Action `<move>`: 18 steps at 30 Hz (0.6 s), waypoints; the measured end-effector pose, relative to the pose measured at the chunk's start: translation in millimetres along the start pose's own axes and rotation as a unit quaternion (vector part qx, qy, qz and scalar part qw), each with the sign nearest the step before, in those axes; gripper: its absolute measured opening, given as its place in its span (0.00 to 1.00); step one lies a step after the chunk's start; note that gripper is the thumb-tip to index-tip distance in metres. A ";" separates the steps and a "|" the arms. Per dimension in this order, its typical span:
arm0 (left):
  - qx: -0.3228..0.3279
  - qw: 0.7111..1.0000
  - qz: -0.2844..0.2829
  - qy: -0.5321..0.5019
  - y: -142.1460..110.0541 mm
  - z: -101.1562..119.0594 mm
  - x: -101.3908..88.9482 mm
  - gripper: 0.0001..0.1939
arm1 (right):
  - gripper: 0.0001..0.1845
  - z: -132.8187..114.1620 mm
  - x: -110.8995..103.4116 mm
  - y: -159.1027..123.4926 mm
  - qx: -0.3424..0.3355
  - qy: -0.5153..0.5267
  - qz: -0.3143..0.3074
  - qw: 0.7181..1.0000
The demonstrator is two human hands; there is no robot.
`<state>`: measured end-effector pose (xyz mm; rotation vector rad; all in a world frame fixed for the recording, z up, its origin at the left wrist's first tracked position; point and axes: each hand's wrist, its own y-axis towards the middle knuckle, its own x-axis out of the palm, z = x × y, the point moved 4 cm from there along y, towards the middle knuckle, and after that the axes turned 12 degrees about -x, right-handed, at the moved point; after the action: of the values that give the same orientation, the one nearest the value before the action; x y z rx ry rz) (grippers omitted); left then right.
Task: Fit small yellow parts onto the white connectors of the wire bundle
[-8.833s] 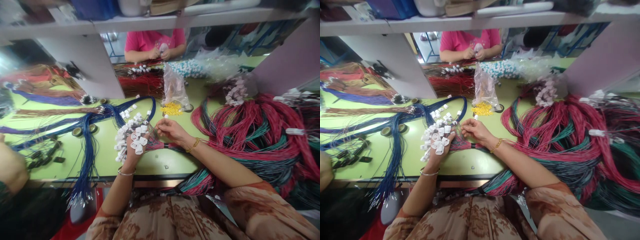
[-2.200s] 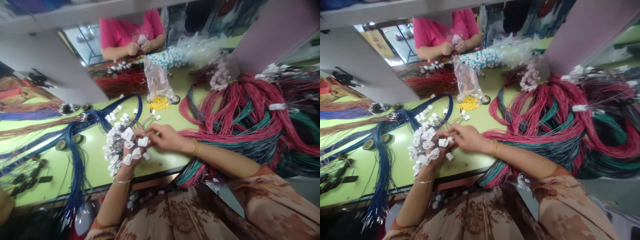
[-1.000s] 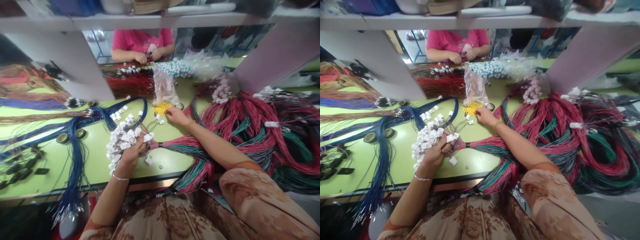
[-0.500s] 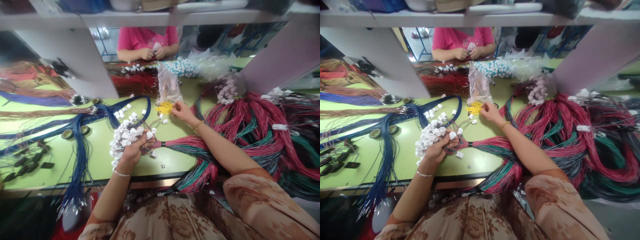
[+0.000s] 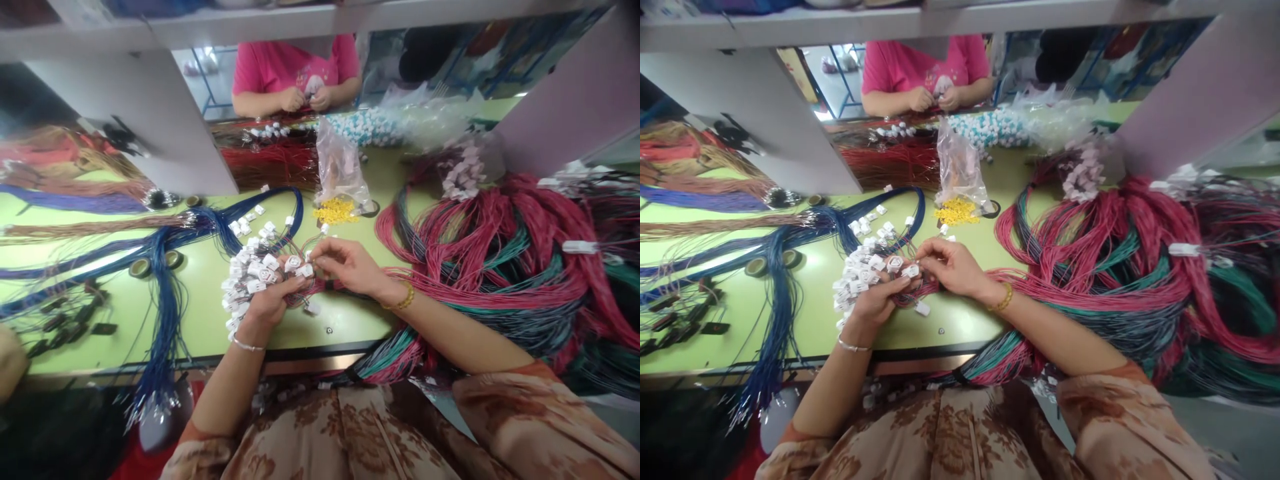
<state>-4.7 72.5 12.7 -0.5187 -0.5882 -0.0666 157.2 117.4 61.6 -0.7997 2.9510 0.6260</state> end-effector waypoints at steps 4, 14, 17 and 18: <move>-0.005 1.000 0.006 0.006 2.0 -1.9 -4.0 0.19 | 0.06 -11.3 7.4 -4.5 -0.117 -0.144 0.006 0.983; 0.032 0.999 0.032 0.009 2.8 -1.6 -2.4 0.18 | 0.05 -10.5 11.7 -11.1 -0.096 -0.157 0.031 0.982; 0.042 0.998 0.044 0.004 1.8 -0.1 -0.7 0.18 | 0.09 -2.7 11.9 -11.1 -0.058 -0.118 0.045 0.990; 0.041 0.998 0.046 0.006 1.5 0.1 -0.1 0.18 | 0.10 0.0 12.0 -10.9 -0.042 -0.097 0.052 0.993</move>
<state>-4.6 73.9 12.1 -0.4636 -0.5523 0.0409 152.1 103.1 56.0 -0.5585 2.8191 0.7898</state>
